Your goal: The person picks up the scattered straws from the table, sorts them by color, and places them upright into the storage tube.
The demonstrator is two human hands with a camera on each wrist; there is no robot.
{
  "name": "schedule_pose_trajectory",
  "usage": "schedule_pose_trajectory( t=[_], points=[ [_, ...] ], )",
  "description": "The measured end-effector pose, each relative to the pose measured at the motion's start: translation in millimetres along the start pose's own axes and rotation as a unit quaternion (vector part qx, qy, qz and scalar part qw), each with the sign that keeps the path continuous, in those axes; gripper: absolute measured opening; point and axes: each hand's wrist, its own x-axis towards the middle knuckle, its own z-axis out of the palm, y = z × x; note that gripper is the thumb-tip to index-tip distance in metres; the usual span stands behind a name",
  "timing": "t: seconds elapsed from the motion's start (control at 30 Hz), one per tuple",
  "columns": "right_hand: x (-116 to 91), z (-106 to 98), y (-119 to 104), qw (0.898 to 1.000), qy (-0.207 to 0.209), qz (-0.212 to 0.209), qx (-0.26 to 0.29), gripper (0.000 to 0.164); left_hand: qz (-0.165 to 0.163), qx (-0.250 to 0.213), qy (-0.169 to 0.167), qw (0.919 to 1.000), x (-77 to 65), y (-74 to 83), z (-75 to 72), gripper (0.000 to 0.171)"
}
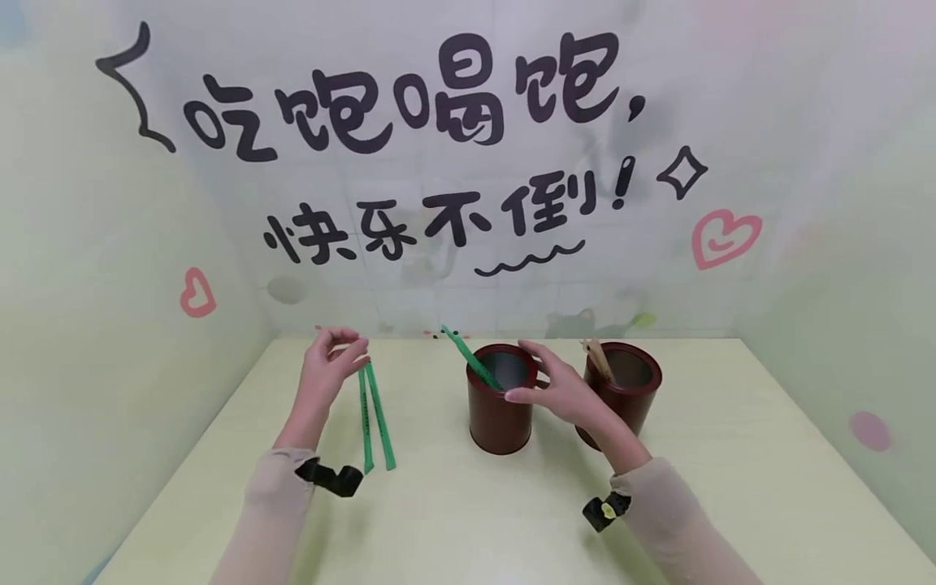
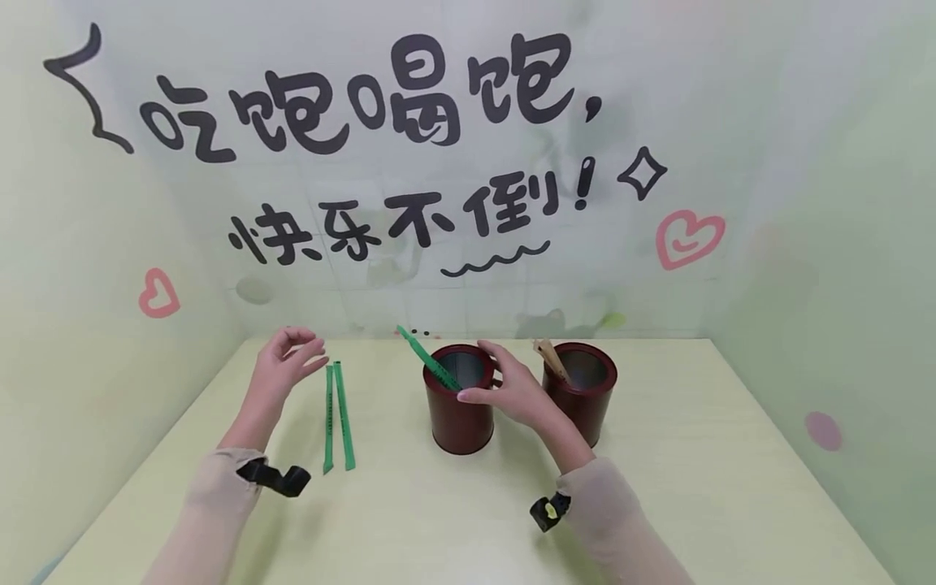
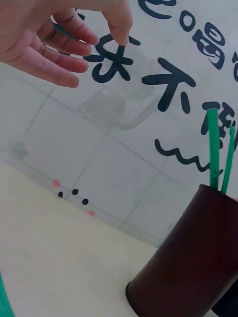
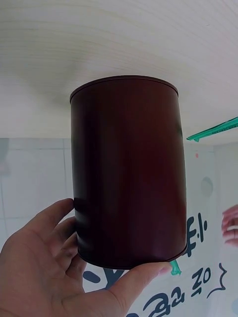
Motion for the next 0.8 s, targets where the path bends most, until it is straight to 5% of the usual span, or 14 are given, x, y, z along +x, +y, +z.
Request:
schedule_pose_trajectory(
  t=[0.17,0.4,0.8],
  points=[
    [1.0,3.3,-1.4,1.000,-0.001,-0.006,-0.005,0.087,-0.056,0.004,0.018,0.9983,-0.1,-26.6,-17.9,0.037],
    [-1.1,1.8,-2.3,1.000,0.005,0.003,-0.006,0.088,-0.121,0.028,0.031,0.9917,4.0,-52.6,-24.0,0.042],
    [-1.7,2.6,-0.9,1.000,0.005,-0.007,-0.003,0.084,-0.176,0.056,0.027,0.9824,-1.2,-82.8,-31.1,0.050]
  ],
)
